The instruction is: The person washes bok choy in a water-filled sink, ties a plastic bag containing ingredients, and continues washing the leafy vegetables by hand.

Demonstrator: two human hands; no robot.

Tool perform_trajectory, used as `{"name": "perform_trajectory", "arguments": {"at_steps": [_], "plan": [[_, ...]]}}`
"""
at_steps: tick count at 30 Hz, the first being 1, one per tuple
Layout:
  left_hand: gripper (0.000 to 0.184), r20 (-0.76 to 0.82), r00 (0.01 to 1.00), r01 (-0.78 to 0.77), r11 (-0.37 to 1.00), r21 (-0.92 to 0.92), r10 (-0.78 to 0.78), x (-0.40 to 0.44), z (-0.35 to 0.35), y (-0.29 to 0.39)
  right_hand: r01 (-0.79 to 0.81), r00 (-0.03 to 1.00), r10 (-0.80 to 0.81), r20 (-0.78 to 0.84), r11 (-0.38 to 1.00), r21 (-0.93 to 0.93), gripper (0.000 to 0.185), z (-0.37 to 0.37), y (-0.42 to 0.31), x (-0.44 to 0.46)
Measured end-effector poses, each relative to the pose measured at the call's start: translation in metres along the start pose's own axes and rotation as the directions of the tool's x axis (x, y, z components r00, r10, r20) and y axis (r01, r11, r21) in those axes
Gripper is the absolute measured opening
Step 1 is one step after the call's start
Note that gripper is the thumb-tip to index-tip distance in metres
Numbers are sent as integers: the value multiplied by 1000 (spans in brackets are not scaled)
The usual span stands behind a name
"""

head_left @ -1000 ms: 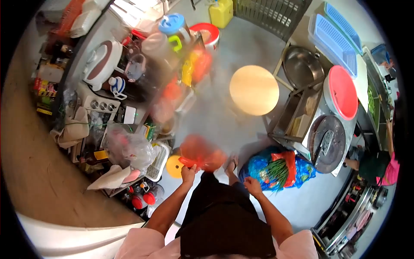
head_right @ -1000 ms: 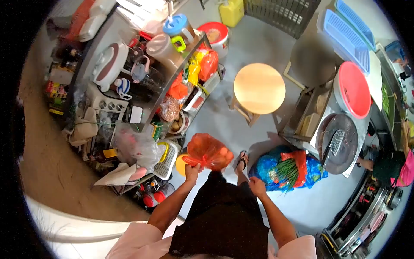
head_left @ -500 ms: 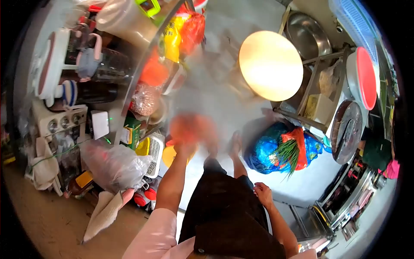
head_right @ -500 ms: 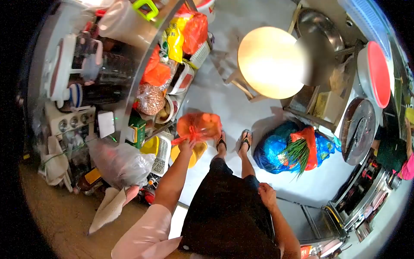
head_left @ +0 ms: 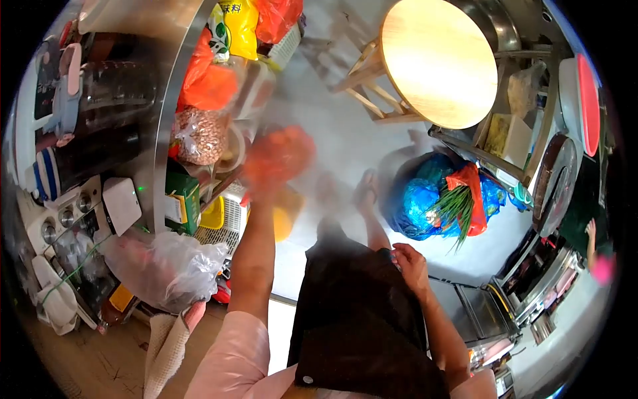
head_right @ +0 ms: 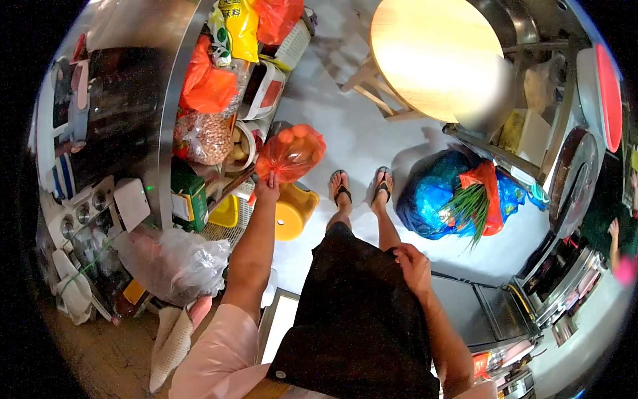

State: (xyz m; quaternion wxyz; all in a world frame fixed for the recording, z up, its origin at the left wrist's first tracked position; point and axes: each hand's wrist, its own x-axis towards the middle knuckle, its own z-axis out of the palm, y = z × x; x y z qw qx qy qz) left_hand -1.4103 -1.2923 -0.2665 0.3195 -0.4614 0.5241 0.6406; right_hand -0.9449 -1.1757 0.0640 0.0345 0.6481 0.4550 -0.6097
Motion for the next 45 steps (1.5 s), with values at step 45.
{"name": "perform_trajectory", "arguments": {"at_steps": [45], "plan": [[38, 735, 605, -527, -846, 82, -306, -290, -86, -45, -21, 856, 272, -440, 868, 496, 31, -33, 204, -219]]}}
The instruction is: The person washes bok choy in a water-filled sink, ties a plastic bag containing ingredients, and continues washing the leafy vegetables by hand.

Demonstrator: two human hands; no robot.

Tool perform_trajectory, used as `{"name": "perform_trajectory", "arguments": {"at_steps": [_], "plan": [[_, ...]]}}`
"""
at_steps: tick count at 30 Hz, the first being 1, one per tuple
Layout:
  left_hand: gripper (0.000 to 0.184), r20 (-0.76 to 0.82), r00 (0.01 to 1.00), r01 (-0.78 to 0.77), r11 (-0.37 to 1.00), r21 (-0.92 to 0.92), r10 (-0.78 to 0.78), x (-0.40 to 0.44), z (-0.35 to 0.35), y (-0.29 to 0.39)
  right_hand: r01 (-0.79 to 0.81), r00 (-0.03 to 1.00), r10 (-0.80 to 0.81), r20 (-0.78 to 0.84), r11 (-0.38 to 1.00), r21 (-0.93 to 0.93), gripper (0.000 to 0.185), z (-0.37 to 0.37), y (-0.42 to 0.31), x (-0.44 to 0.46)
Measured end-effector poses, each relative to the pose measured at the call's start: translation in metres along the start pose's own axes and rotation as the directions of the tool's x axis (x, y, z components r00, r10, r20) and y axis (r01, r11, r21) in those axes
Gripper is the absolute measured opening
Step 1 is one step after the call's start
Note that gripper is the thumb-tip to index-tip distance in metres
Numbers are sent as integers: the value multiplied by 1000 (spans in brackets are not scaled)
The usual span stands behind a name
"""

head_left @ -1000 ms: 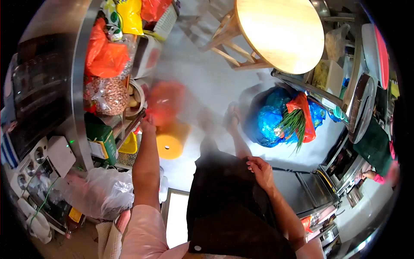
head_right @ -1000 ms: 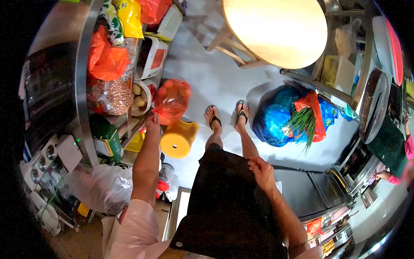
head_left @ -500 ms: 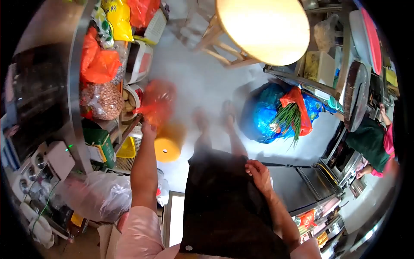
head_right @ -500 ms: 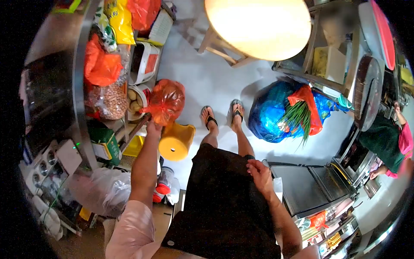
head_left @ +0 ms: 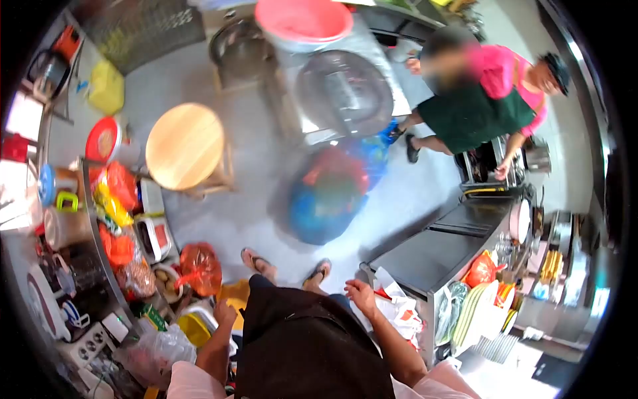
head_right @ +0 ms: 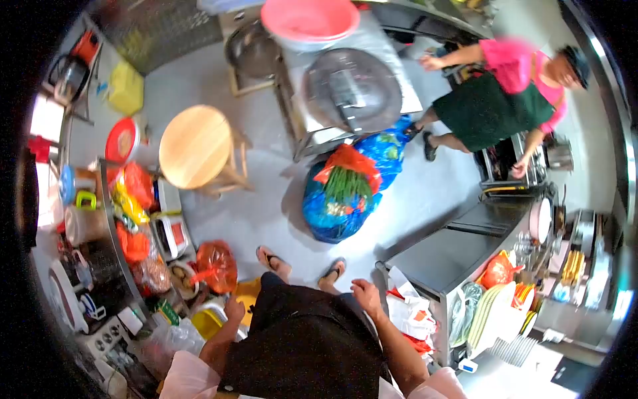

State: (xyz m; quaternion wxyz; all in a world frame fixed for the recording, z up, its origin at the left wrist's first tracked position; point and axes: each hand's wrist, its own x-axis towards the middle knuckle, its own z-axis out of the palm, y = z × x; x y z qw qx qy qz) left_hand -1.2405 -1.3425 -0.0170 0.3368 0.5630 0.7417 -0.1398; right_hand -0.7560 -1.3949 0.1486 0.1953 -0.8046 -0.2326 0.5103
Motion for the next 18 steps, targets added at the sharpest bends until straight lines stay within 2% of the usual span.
{"name": "perform_trajectory", "arguments": {"at_steps": [2, 5, 7, 9, 11, 12, 14, 15, 17, 18], "plan": [[38, 119, 993, -35, 996, 84, 24, -17, -16, 11, -22, 1000, 23, -3, 994, 109, 31, -27, 25, -19], [40, 189, 982, -54, 987, 149, 25, -53, -25, 35, -4, 999, 16, -40, 964, 266, 32, -60, 67, -35], [42, 210, 964, -206, 957, 202, 164, -72, -23, 46, 83, 995, -72, -75, 985, 152, 33, -77, 114, -32], [35, 264, 942, -230, 971, 60, 206, -85, -18, 64, 173, 981, -151, -124, 965, 197, 33, -102, 133, -40], [28, 26, 898, -440, 897, 36, 440, -100, -14, 90, 136, 983, -93, -156, 946, 293, 32, -115, 175, -25], [28, 57, 940, -335, 942, -24, 336, -100, -12, 103, 106, 986, -56, -154, 935, 337, 31, -119, 197, -25], [26, 126, 981, -136, 985, -102, 148, -110, -19, 125, -40, 993, 94, -67, 823, 567, 26, -141, 216, -38], [24, 62, 986, -151, 984, -100, 157, -122, -29, 144, -112, 987, 160, -11, 737, 667, 23, -150, 226, -43], [21, -56, 983, -181, 979, -97, 176, -145, -45, 172, -239, 945, 328, 1, 686, 688, 16, -145, 291, -39], [16, -76, 969, -245, 948, -204, 234, -128, -41, 166, -296, 918, 397, 5, 675, 676, 13, -144, 315, -48]]}}
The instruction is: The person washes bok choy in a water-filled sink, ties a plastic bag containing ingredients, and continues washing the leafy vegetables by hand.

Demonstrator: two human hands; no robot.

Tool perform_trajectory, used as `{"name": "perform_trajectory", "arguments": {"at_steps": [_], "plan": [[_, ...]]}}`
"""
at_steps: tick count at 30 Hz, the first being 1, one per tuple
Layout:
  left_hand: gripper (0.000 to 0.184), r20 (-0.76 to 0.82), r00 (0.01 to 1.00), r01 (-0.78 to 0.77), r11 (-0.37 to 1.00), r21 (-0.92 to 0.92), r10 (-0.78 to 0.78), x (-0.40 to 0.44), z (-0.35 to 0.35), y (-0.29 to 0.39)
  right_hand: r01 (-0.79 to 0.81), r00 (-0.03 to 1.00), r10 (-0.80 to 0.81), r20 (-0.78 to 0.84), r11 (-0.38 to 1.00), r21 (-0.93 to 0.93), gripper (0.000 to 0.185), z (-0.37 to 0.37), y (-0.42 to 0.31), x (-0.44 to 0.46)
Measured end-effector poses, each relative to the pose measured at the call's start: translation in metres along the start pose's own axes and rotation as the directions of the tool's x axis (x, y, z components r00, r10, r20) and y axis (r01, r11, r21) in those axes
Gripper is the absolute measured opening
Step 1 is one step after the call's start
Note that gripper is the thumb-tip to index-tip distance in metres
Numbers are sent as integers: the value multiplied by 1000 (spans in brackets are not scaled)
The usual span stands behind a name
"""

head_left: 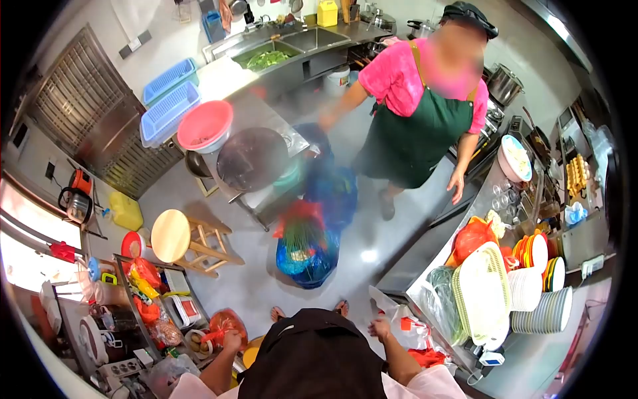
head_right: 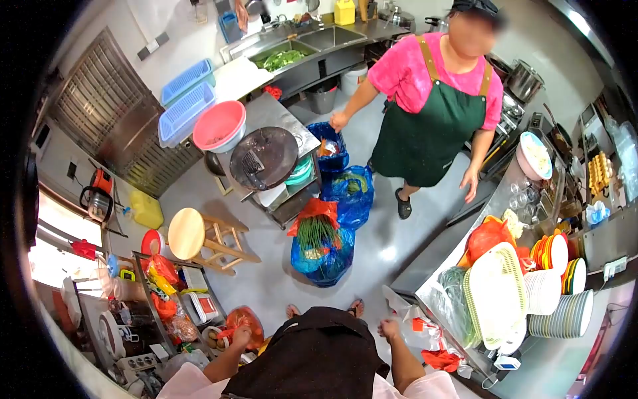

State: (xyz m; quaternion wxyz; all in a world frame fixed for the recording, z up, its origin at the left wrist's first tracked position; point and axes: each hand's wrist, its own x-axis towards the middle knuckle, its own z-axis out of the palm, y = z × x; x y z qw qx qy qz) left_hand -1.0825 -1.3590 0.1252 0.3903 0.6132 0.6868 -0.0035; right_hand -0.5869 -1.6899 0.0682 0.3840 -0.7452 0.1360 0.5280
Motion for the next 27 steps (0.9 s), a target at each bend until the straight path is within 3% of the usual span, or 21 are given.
{"name": "perform_trajectory", "arguments": {"at_steps": [3, 4, 5, 8, 11, 12, 14, 17, 18, 24, 27], "plan": [[9, 29, 999, 20, 999, -47, -19, -3, -15, 21, -184, 982, 186, -8, 978, 102, 11, -44, 68, 9], [7, 45, 997, -63, 998, -14, 63, 9, -14, 10, -198, 977, 205, -52, 974, 114, 11, -49, 73, -2], [8, 52, 998, -32, 999, -33, 34, 12, -17, 9, -213, 969, 226, -98, 968, 129, 11, -49, 81, -20], [19, 111, 993, 51, 997, -55, -45, 12, -14, 15, -102, 977, 148, -152, 956, 274, 13, -36, 91, -69], [26, 87, 991, -112, 982, 150, 100, 28, -5, 3, 14, 982, 55, -183, 935, 356, 12, -11, 102, -110], [27, 139, 989, -68, 994, 89, 55, 30, -3, 1, 6, 982, 69, -176, 920, 392, 14, -4, 104, -121], [31, 255, 966, 40, 999, -21, -33, 29, 8, 4, 42, 975, 37, -220, 939, 342, 15, 6, 115, -143], [33, 346, 936, -55, 998, -20, 58, 32, 19, 0, 54, 969, 24, -247, 951, 304, 18, -4, 147, -174], [34, 343, 939, 6, 997, -81, 22, 34, 28, -7, 41, 967, 40, -250, 949, 312, 18, -10, 159, -182], [32, 253, 964, -87, 996, 3, 84, -24, 39, -19, -122, 952, 209, -222, 929, 349, 18, -48, 220, -183], [31, 263, 963, 62, 997, -38, -50, -56, 52, -39, -93, 977, 145, -154, 949, 301, 16, -64, 232, -169]]}}
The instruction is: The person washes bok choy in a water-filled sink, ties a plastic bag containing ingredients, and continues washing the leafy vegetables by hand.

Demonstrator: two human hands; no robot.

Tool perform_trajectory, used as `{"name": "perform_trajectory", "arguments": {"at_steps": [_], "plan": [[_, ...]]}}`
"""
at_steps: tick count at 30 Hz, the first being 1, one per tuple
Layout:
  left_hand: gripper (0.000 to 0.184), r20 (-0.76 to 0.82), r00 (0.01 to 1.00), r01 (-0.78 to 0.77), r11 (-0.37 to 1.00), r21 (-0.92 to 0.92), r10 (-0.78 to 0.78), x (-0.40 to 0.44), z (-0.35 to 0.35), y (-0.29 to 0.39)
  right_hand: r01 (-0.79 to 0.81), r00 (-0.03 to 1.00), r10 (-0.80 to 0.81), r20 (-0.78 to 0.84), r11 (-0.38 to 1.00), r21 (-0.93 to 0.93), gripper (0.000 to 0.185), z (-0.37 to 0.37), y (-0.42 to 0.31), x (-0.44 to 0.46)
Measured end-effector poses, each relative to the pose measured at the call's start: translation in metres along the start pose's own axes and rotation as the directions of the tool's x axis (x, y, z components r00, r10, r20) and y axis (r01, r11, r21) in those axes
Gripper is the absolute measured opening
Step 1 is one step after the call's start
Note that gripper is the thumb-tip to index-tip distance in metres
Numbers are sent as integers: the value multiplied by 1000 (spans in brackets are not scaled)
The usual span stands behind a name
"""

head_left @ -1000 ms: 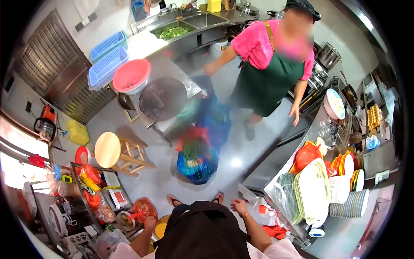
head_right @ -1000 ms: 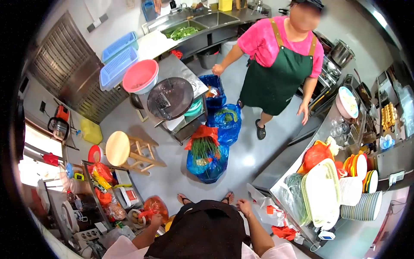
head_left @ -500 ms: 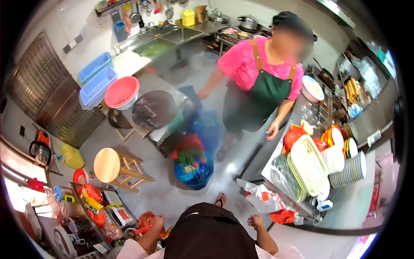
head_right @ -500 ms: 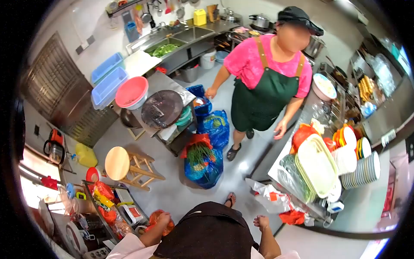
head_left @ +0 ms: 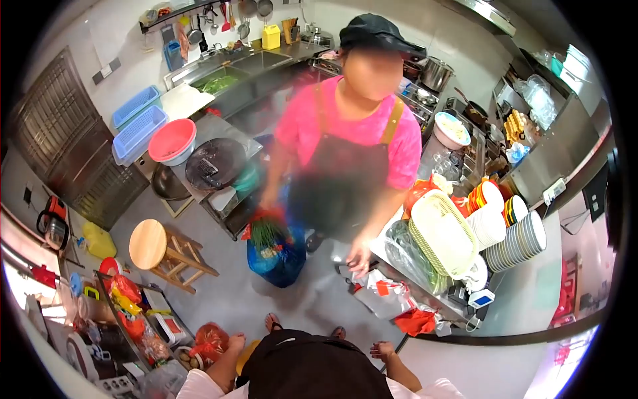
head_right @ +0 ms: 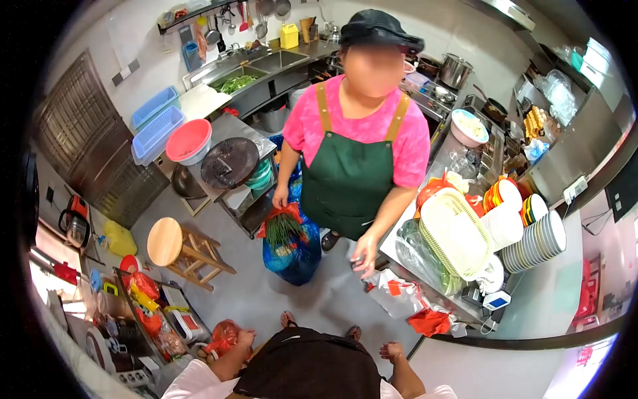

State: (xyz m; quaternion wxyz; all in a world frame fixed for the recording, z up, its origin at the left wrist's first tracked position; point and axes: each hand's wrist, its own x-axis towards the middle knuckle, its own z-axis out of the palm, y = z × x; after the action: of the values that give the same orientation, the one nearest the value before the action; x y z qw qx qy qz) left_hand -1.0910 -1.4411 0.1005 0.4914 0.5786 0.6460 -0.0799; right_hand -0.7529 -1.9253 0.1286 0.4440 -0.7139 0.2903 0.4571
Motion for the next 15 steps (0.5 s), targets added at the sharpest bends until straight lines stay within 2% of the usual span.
{"name": "perform_trajectory", "arguments": {"at_steps": [1, 3, 4, 6, 7, 10, 11, 14, 15], "plan": [[31, 7, 999, 38, 996, -80, -37, -14, 9, -6, 33, 996, -34, 78, 999, 24, 16, -12, 9, 23], [31, 27, 994, 109, 969, -221, -105, -39, 20, -16, 99, 987, -107, 123, 993, 68, 16, -26, 13, 55], [30, 23, 998, 64, 976, -210, -61, -47, 26, -24, 130, 979, -143, 143, 986, 100, 16, -30, 15, 62], [30, 29, 999, -28, 985, -168, 33, -63, 34, -35, 98, 992, -103, 72, 993, 72, 15, -30, -1, 52], [27, 30, 999, -18, 999, -35, 19, -73, 36, -38, 141, 985, -148, 88, 987, 80, 17, -34, -6, 42], [25, 26, 999, -42, 994, -103, 45, -96, 44, -48, 112, 976, -136, 169, 983, 142, 18, -53, 13, 54], [25, 52, 996, -58, 975, -216, 71, -105, 48, -54, 88, 978, -111, 175, 987, 137, 19, -60, 25, 58], [22, 52, 993, -89, 970, -225, 103, -129, 67, -59, 51, 987, -60, 149, 997, 63, 21, -88, 49, 55], [17, 86, 993, -69, 985, -157, 84, -137, 73, -58, 46, 992, -47, 113, 999, 9, 22, -98, 53, 43]]}}
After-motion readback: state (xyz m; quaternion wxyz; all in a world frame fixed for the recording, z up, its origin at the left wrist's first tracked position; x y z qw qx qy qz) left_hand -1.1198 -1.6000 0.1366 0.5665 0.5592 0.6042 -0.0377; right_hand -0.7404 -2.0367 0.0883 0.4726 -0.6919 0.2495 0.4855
